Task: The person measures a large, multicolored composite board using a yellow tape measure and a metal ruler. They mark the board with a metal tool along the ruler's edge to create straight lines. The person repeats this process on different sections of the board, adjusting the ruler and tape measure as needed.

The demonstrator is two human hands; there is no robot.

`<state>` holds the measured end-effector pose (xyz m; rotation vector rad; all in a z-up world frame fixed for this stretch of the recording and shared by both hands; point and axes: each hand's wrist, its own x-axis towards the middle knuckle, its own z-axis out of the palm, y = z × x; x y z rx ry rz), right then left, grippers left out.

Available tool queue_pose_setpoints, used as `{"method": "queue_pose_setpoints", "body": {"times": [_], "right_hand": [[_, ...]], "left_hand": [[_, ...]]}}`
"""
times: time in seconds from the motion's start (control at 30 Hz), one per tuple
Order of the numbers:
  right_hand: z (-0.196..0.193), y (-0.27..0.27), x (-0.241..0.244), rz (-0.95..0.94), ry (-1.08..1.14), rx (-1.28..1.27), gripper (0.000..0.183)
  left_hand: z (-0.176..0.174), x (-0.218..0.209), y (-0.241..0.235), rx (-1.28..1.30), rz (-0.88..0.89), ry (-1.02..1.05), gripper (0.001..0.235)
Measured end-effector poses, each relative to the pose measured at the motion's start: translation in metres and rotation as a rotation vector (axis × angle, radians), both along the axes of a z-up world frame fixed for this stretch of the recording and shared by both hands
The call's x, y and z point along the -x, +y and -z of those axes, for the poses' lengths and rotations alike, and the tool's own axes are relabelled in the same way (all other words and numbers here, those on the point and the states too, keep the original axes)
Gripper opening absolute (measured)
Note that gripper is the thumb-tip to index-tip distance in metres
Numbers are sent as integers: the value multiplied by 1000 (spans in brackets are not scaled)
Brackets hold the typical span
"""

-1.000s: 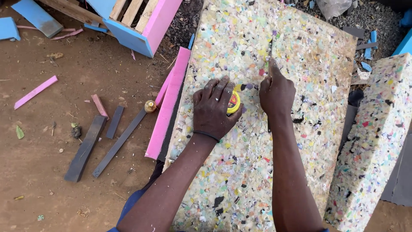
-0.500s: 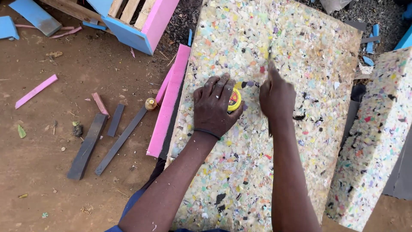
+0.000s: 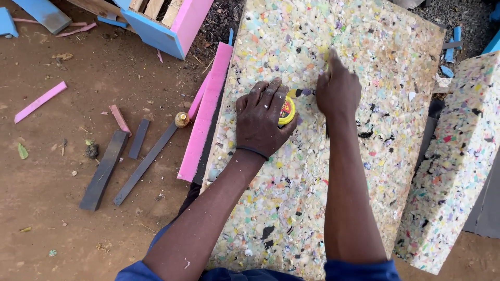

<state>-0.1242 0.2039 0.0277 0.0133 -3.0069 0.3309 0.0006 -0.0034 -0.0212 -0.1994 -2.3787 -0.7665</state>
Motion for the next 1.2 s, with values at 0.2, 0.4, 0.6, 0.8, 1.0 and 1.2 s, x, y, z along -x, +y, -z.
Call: {"method": "queue_pose_setpoints", "body": {"times": [0.2, 0.4, 0.6, 0.8, 1.0, 1.2], "right_hand": [[12, -5, -157, -8, 50, 65, 72], [23, 11, -97, -74, 146, 64, 72], [4, 2, -20, 0, 49, -7, 66], [13, -7, -220, -23, 48, 150, 68], [-23, 2, -230, 120, 292, 368, 54], [-99, -28, -220, 233, 394, 1121, 67]], "left_hand": [[-4, 2, 0, -4, -16, 4, 74], [-2, 5, 4, -4, -20, -3, 72], [-2, 5, 4, 9, -25, 3, 72], [-6, 2, 3, 39, -40, -8, 75], [-26, -27, -7, -211, 73, -101, 134], [-136, -199, 46, -1070, 279, -875, 77]]}}
